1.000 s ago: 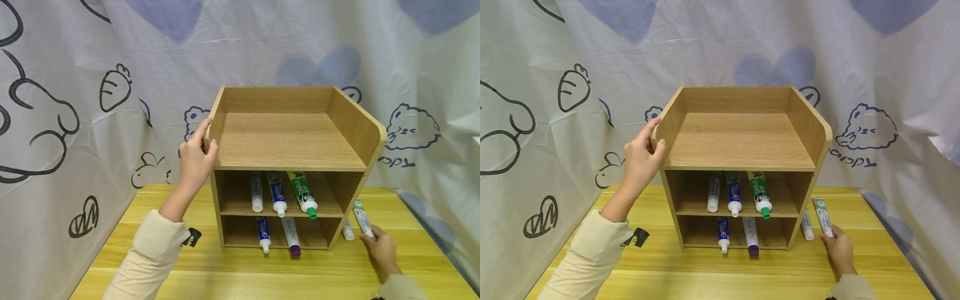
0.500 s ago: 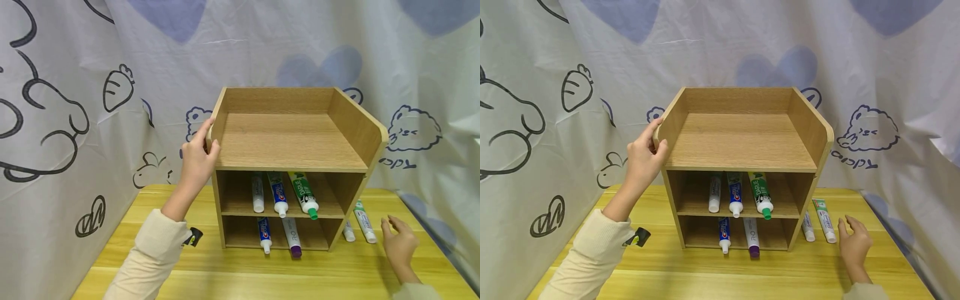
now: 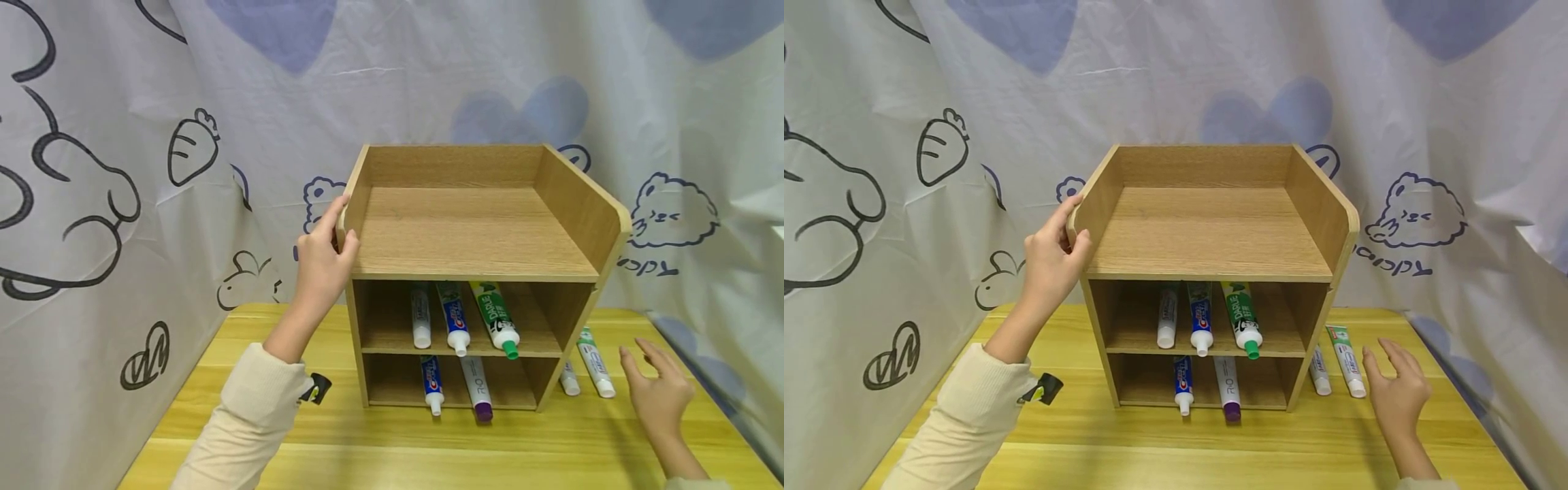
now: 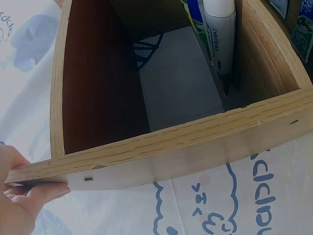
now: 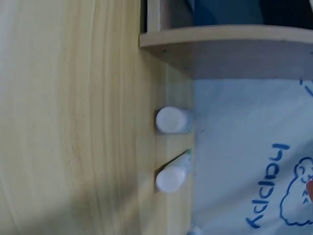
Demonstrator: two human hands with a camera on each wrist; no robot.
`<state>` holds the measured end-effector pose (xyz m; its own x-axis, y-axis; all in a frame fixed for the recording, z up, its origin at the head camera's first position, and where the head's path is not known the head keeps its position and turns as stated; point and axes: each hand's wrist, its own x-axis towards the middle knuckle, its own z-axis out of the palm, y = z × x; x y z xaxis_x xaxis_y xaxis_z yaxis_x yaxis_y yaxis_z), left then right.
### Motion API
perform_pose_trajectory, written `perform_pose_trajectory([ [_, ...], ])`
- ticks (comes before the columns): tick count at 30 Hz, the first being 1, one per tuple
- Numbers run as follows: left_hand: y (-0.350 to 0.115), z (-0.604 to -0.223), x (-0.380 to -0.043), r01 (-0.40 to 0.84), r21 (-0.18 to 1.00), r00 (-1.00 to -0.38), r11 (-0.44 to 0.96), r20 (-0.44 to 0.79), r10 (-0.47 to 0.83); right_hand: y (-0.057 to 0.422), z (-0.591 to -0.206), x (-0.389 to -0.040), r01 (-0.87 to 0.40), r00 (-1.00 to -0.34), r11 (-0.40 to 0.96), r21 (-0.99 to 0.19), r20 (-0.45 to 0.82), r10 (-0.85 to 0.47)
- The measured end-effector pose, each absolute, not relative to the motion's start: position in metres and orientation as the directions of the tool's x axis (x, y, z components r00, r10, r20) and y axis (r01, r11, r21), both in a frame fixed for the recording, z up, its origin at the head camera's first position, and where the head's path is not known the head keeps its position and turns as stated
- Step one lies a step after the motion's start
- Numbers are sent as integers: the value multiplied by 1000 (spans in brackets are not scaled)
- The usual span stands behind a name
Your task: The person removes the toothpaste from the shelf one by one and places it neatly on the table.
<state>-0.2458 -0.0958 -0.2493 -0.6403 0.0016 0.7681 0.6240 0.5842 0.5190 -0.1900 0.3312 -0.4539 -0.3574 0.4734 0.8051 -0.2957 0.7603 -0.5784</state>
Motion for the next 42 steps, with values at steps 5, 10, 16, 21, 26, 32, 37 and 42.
perform_pose_trajectory([
  [5,-96,-249,-246,618,520,-644,590,765,0,321,-443,-180,-305,-375,759,-575,805,460],
  [10,-95,-249,-246,616,522,-644,591,765,-4,311,-434,-174,-357,-382,730,-583,804,455],
  [16,-95,-250,-246,619,523,-642,586,767,-6,297,-430,-171,-416,-345,691,-591,806,481],
  [21,-95,-250,-246,621,527,-642,580,766,-9,285,-425,-167,-459,-339,633,-624,781,524],
  [26,-95,-251,-247,627,523,-636,577,771,-9,275,-424,-163,-533,-317,553,-640,757,571],
  [32,-95,-251,-247,625,521,-635,582,772,-9,263,-423,-160,-599,-296,490,-634,744,600],
  [37,-95,-251,-247,621,523,-639,583,769,-9,250,-419,-157,-624,-293,468,-626,743,602],
  [42,-95,-250,-246,620,526,-640,582,768,-12,239,-419,-158,-689,-299,405,-601,745,596],
])
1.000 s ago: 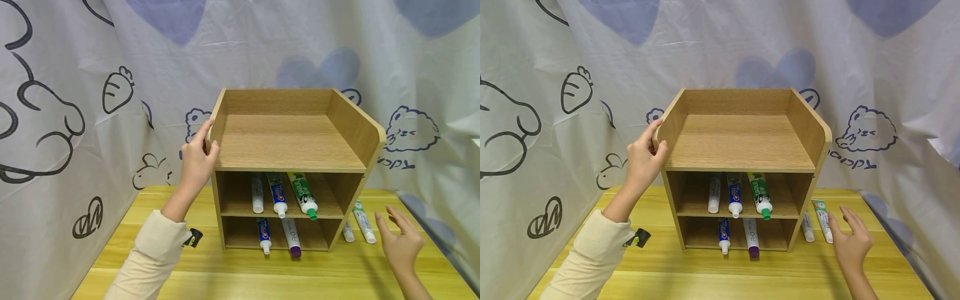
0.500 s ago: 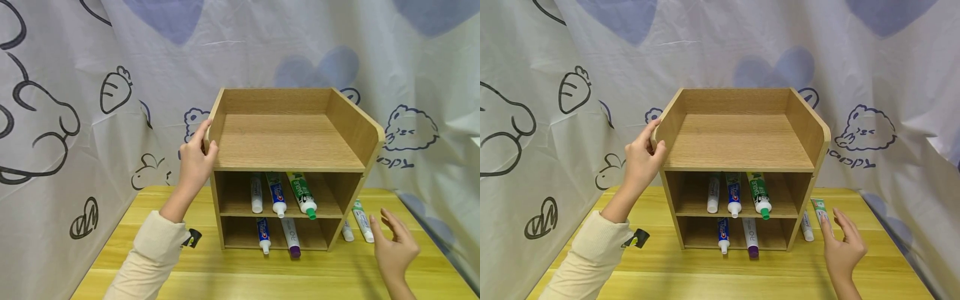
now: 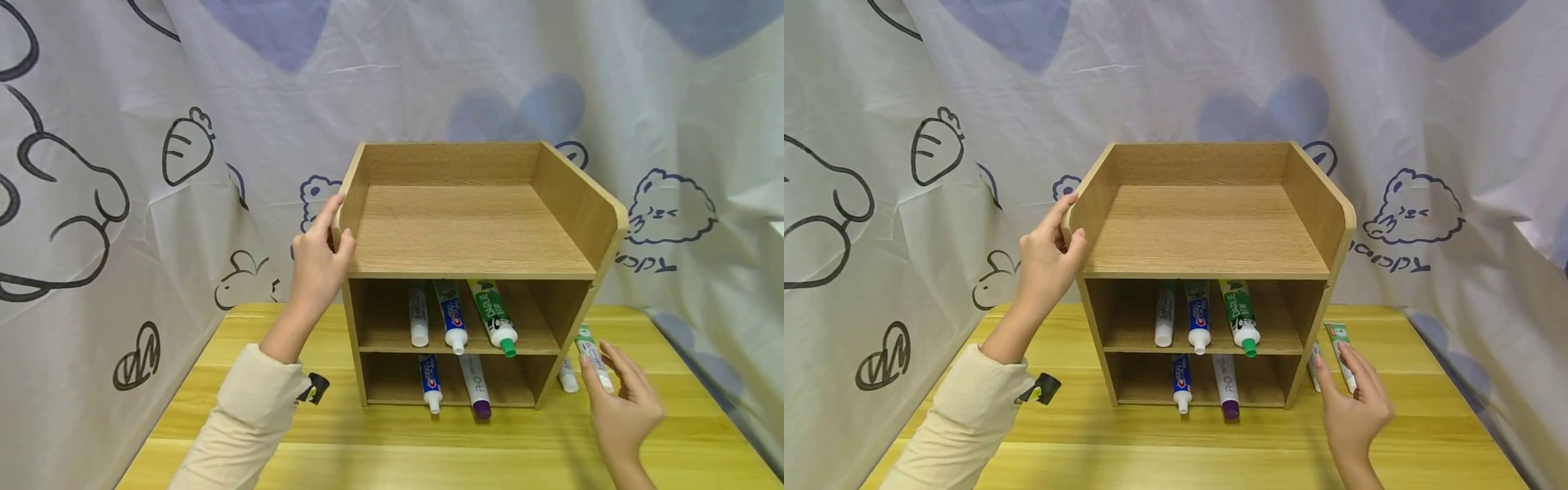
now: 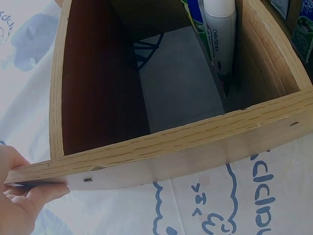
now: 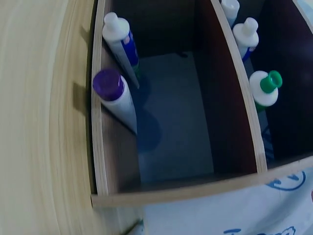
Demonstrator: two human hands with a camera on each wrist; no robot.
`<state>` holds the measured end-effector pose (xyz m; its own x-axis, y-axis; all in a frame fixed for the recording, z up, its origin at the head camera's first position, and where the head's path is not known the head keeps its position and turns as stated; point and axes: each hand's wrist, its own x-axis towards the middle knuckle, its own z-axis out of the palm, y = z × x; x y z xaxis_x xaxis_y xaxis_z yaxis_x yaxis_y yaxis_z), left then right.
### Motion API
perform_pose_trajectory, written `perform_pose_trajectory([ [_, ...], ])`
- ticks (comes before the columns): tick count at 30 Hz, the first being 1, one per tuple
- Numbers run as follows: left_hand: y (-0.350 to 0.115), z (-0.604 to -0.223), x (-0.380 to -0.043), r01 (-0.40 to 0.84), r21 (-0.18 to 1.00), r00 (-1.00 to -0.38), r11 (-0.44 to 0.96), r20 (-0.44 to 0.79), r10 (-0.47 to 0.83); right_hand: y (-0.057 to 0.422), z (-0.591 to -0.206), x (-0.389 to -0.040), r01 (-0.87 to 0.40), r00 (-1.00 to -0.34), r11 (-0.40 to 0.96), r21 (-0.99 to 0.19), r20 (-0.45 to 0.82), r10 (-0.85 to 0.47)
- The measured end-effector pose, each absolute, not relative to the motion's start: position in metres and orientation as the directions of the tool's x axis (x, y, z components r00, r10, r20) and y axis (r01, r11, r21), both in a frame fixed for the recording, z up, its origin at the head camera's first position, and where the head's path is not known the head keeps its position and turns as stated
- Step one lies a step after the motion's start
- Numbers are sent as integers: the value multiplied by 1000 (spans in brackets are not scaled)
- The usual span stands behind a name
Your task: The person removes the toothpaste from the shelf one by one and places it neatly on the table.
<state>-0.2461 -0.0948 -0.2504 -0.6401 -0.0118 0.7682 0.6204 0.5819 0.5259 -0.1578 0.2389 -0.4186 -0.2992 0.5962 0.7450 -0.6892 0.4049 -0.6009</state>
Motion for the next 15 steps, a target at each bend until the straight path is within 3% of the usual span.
perform_pose_trajectory([
  [15,-95,-250,-246,624,524,-636,580,772,-13,198,-425,-167,-657,-332,419,-627,739,586],
])
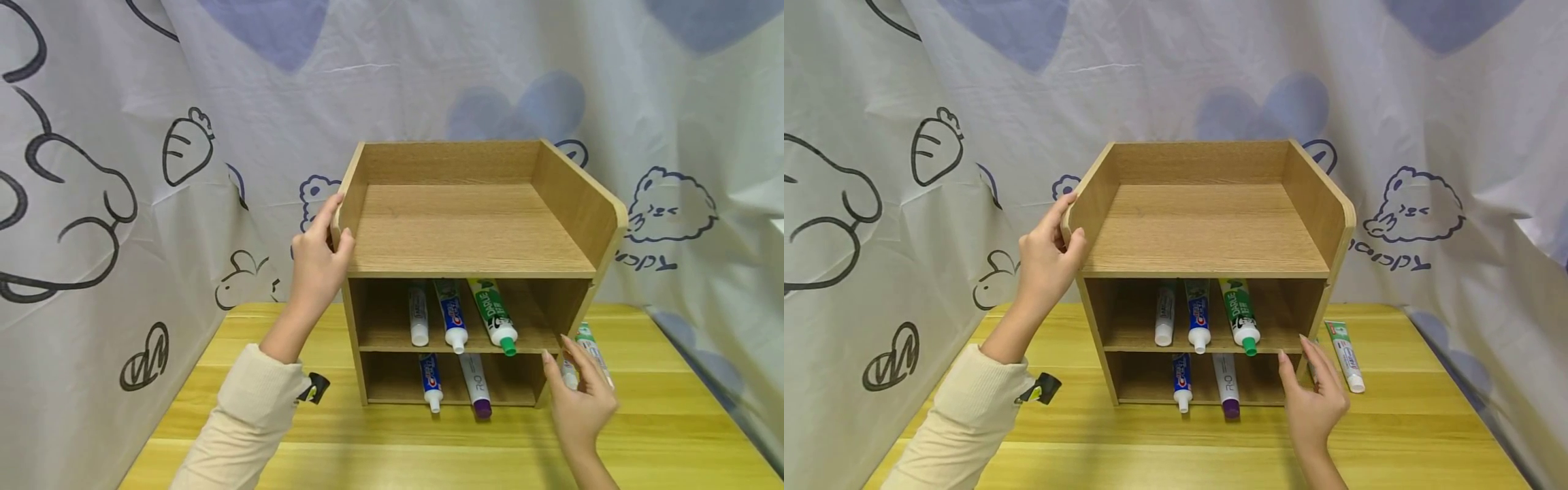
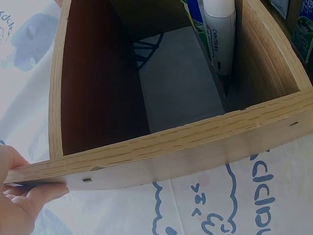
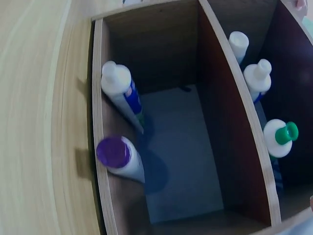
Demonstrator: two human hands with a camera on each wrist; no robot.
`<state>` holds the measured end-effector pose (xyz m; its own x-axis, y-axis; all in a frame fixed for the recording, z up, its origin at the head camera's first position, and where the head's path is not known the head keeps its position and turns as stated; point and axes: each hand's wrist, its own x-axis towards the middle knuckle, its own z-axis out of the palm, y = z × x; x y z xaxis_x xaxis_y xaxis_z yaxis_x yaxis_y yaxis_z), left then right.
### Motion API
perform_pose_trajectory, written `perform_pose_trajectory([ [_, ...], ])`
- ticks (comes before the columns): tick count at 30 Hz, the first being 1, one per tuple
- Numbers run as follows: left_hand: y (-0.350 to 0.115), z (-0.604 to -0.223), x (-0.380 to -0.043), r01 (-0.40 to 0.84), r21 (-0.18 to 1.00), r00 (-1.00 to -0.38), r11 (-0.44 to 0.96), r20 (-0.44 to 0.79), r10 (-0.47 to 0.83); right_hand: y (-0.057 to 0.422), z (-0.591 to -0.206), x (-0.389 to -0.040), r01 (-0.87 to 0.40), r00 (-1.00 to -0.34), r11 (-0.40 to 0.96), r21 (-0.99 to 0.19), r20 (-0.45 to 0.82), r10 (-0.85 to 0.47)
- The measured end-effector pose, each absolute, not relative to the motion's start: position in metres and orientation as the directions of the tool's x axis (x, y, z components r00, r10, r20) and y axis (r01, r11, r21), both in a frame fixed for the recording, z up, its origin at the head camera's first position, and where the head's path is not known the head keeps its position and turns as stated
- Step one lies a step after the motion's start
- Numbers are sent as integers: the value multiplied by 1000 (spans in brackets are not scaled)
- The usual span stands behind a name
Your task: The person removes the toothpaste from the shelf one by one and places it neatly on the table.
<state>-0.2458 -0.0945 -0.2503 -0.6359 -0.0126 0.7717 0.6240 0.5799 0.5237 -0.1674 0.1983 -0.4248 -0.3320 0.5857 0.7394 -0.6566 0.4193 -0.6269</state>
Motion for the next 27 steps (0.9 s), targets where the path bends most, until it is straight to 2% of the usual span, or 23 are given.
perform_pose_trajectory([
  [8,-94,-252,-247,625,519,-631,583,776,-14,178,-422,-170,-523,-371,479,-705,694,617],
  [11,-94,-252,-247,620,523,-632,585,774,-22,170,-422,-174,-514,-391,467,-719,681,619],
  [18,-95,-251,-246,618,523,-631,587,775,-27,155,-421,-184,-510,-386,495,-704,701,600],
  [27,-94,-251,-246,619,523,-632,586,774,-23,146,-424,-193,-424,-382,556,-715,698,605],
])
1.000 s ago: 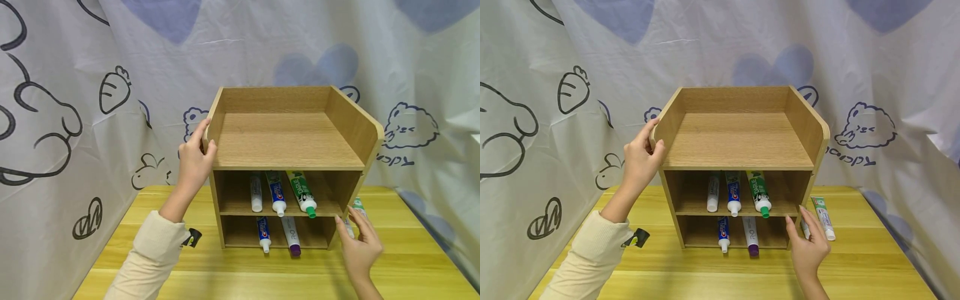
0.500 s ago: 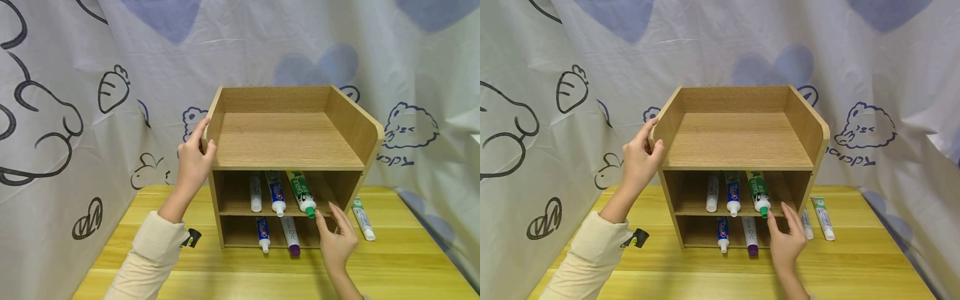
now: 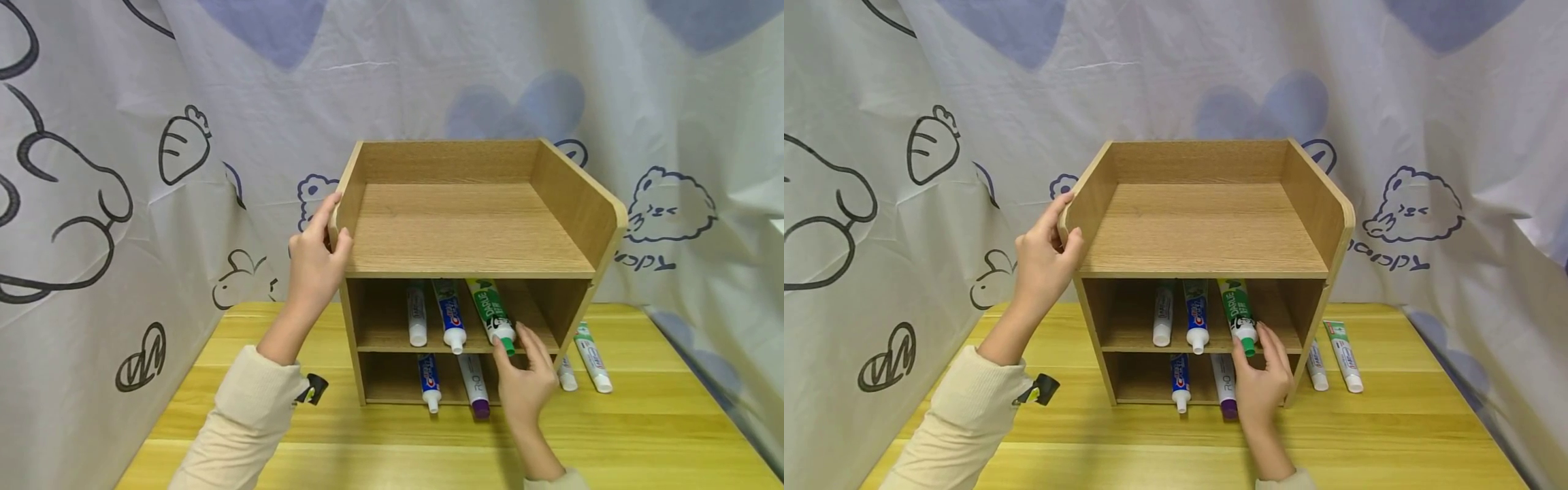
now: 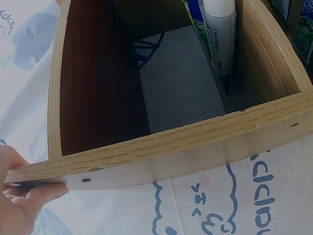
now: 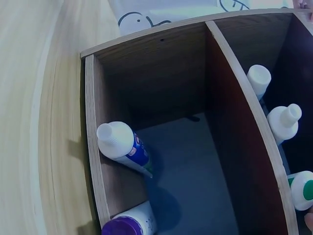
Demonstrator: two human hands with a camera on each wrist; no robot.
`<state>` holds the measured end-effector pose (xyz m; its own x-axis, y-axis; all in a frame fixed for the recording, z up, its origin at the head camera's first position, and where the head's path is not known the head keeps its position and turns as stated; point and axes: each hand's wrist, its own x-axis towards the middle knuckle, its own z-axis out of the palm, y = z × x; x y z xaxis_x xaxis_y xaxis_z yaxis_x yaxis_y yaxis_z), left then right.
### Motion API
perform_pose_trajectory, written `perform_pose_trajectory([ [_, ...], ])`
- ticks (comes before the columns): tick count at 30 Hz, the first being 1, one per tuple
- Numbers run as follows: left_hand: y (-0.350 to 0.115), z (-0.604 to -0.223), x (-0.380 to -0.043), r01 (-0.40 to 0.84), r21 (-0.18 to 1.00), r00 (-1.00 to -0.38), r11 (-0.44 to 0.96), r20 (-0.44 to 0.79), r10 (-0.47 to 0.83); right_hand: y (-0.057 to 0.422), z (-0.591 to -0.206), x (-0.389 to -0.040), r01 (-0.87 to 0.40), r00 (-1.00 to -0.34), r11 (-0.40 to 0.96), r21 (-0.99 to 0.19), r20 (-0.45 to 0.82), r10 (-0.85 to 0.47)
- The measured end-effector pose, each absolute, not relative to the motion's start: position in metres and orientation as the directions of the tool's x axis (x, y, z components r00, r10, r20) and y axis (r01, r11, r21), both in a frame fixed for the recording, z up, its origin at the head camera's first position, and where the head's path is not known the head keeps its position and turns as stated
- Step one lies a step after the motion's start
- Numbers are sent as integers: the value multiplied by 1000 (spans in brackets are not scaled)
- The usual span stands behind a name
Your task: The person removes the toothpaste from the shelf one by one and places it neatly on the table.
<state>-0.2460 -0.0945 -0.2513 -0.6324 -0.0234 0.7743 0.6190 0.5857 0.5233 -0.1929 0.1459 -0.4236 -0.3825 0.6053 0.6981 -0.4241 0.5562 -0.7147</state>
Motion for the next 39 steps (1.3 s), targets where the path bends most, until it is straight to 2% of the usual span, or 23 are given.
perform_pose_trajectory([
  [6,-94,-252,-247,622,518,-624,586,781,-29,143,-429,-198,-376,-389,583,-720,694,606],
  [16,-95,-252,-247,620,519,-627,589,779,-27,138,-436,-204,-361,-353,622,-695,719,598],
  [34,-93,-254,-247,629,517,-622,581,783,-23,139,-439,-205,-398,-297,631,-667,744,599],
  [39,-94,-254,-247,625,514,-618,587,785,-29,143,-441,-200,-392,-311,625,-675,736,601],
])
